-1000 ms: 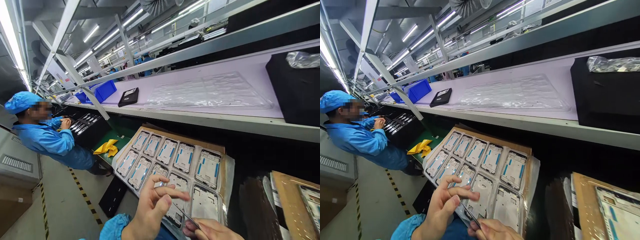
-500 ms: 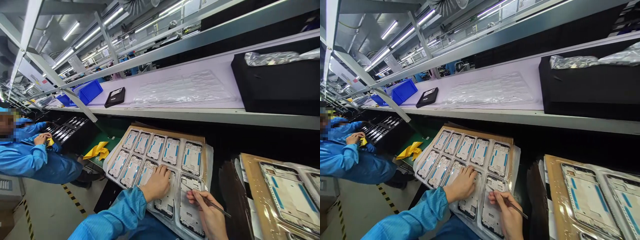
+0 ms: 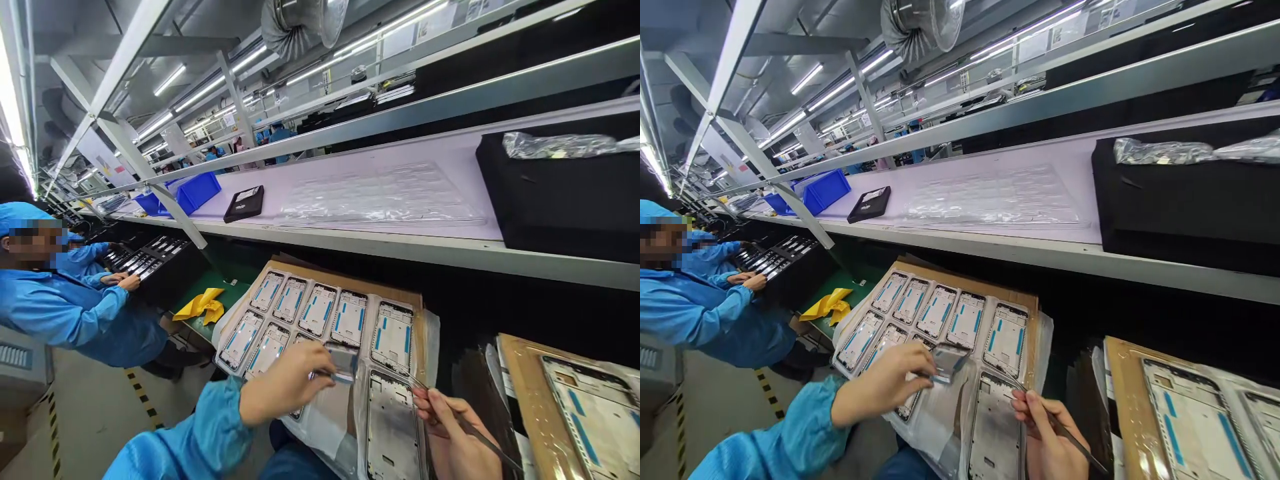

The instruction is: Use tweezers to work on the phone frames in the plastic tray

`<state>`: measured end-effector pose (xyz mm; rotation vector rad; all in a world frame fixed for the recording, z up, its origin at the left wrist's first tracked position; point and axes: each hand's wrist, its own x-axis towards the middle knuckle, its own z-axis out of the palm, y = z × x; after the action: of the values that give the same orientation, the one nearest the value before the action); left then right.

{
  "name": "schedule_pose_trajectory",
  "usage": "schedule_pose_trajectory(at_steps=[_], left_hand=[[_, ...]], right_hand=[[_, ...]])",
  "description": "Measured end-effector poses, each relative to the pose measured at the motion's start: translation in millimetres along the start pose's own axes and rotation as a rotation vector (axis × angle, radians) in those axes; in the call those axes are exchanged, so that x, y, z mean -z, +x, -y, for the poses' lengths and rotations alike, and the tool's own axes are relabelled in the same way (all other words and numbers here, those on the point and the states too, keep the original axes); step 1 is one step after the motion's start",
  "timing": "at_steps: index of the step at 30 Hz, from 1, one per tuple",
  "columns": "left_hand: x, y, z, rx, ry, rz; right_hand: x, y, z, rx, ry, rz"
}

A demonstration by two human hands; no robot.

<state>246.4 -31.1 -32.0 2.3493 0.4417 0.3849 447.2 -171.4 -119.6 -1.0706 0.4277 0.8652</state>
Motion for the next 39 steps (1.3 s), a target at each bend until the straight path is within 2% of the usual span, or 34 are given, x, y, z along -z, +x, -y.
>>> schedule_pose_trajectory(at_steps=[2,4,6,8,10,13,14,17,19,22,25,33,39], left_hand=[[-27.5,-29,6,-0.093,0.172,-0.025],[-60.7,-58,18,-0.089,0.316,0.028],[-86.8,-82,31,-0.182,0.302,0.056],[-98.5,-95,41,-0.185,0.142,0.139],[-98.0,-93,51,-0.081,0.031,0.072],[-92.7,-70,70,0.146,0.112,-0.172],[-93.3,-60,77,0.206,0.116,-0.19],[-102.4,-38,96,0.305,0.048,-0.117],[-110.0,-33,101,0.343,0.039,-0.052],[-116.0,-35,100,0.328,0.109,-0.027],[-116.9,-39,98,0.312,0.184,-0.015],[-119.3,-36,97,0.242,0.312,-0.024],[-118.4,-35,96,0.269,0.303,-0.012]], right_hand=[[2,3,5,0.054,-0.026,0.027],[4,7,8,0.093,-0.058,0.054],[3,11,9,0.148,-0.095,0.097],[-1,16,5,0.195,-0.153,0.162],[-8,21,-2,0.191,-0.315,0.252],[-22,29,-20,0.119,-0.653,0.428],[-26,32,-27,0.096,-0.717,0.478],[-31,41,-48,0.103,-0.829,0.59],[-27,49,-61,0.172,-0.894,0.663],[-17,61,-75,0.283,-0.95,0.735],[-8,70,-83,0.344,-0.957,0.748],[-2,75,-86,0.381,-0.926,0.755],[-4,74,-85,0.398,-0.908,0.752]])
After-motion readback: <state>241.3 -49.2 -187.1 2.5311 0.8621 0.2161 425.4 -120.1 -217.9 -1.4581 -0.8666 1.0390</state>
